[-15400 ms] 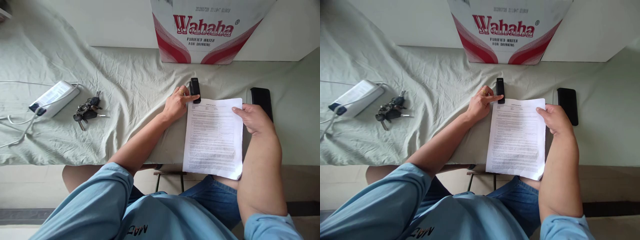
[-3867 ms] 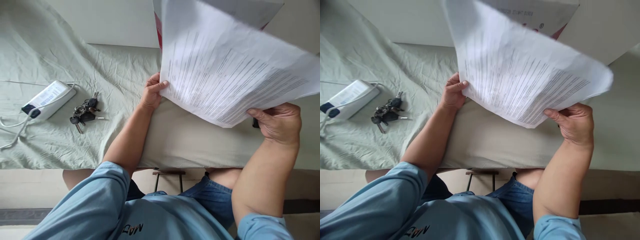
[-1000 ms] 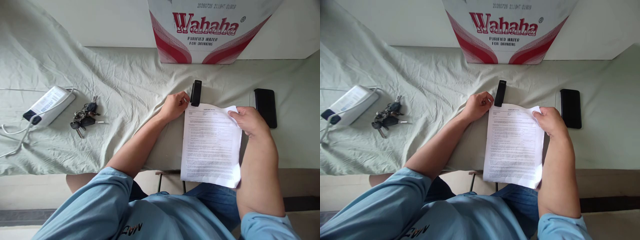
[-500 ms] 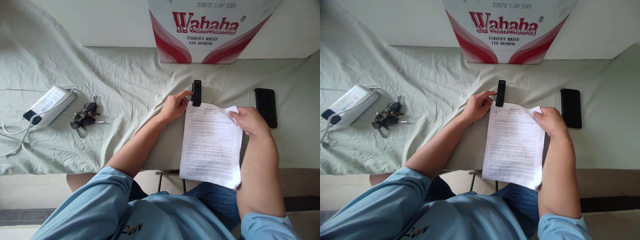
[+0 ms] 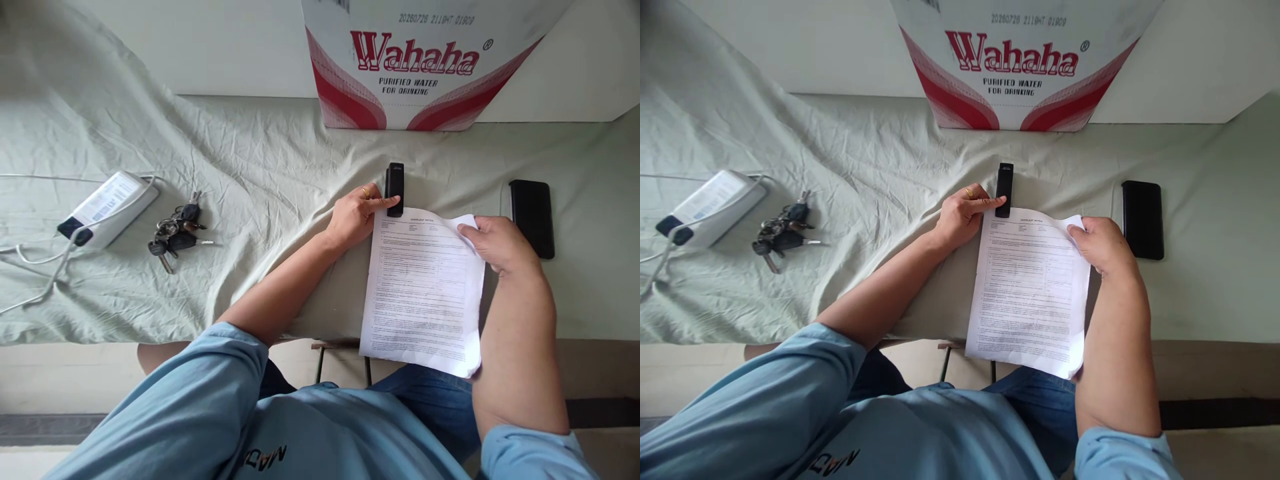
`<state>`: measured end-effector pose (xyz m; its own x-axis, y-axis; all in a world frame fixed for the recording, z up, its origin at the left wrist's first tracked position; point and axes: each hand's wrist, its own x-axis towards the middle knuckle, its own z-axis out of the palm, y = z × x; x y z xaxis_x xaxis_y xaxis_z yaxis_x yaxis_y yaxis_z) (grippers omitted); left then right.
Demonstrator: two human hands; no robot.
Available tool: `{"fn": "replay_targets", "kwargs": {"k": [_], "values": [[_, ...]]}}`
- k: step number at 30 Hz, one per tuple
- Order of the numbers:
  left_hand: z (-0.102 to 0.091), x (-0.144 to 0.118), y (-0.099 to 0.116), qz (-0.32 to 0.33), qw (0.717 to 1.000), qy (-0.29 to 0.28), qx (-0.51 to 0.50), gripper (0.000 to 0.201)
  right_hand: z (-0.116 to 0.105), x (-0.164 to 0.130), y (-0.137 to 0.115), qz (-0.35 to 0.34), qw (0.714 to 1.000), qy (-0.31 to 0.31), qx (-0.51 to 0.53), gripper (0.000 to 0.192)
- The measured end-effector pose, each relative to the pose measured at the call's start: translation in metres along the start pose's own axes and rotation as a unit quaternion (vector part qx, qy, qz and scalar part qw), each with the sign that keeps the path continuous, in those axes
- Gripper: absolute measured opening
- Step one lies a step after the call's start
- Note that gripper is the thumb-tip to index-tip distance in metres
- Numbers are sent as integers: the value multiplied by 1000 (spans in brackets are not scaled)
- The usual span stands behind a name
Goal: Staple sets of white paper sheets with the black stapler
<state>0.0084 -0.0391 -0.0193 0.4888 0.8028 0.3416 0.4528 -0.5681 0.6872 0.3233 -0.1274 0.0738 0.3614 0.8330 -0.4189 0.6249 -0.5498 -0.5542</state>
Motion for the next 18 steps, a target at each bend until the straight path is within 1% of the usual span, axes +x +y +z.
{"fn": "replay_targets", "kwargs": {"k": [4,7,9,10,13,16,17,18], "values": [[-1,-1,6,-15,1000,-27,6,58,-3,2,5,-23,998,-3,53,28],[-3,0,7,-30,999,-24,-13,56,-7,-1,6,-39,994,-31,102,24],[-5,1,5,-32,998,-13,-52,56,-11,-6,6,-35,989,-70,123,24],[-6,3,4,-27,997,-9,-75,57,-13,-8,6,-31,987,-93,126,27],[-8,6,0,-15,991,-6,-133,63,-25,-17,4,-28,980,-167,104,44],[-8,8,-3,-7,985,-4,-170,66,-39,-24,5,-50,966,-239,85,58],[-8,8,-3,-8,982,-3,-186,66,-41,-25,5,-63,963,-247,87,58],[-8,9,-3,-15,979,-1,-206,65,-43,-25,6,-77,963,-237,97,58]]}}
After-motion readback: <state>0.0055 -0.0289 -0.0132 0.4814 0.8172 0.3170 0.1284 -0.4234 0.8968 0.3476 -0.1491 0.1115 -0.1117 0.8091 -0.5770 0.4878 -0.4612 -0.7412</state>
